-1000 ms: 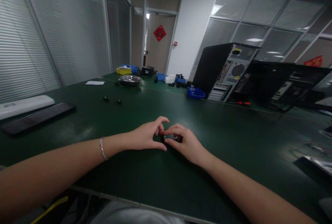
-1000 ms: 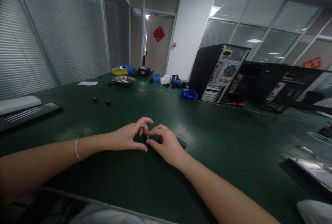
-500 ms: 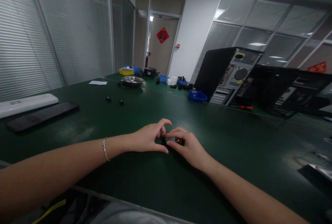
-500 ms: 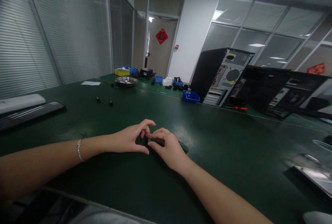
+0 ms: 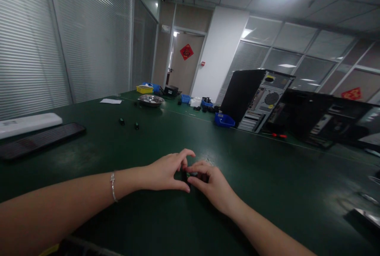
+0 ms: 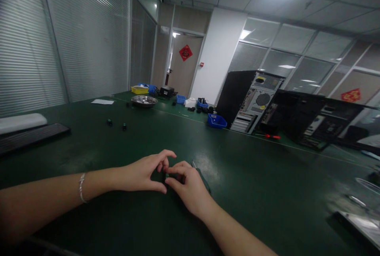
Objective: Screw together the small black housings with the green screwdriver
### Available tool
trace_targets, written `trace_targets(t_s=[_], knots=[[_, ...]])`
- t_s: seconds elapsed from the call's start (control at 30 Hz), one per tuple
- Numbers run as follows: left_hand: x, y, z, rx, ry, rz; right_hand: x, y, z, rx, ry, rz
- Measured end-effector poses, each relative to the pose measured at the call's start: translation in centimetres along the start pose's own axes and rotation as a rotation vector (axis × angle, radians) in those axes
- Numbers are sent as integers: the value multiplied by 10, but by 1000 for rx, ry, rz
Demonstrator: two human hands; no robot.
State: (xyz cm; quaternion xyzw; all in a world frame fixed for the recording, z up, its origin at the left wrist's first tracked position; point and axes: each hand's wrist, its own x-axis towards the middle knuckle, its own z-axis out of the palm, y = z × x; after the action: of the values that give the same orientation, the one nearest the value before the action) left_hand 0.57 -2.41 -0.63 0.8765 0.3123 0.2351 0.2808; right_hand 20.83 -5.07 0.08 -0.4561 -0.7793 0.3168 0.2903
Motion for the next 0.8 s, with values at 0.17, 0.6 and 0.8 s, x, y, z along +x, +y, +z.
trace_targets(t_s=[0.17,0.6,0.8], knots=[[0,0,0,3,0,-3,0,1,0,0,6,-2],[0,3,-2,19,-20,11,-3,-4,-3,-29,17,-47],[0,3,-2,35,-16,20,-3,-1,-8,-29,-14,-41]])
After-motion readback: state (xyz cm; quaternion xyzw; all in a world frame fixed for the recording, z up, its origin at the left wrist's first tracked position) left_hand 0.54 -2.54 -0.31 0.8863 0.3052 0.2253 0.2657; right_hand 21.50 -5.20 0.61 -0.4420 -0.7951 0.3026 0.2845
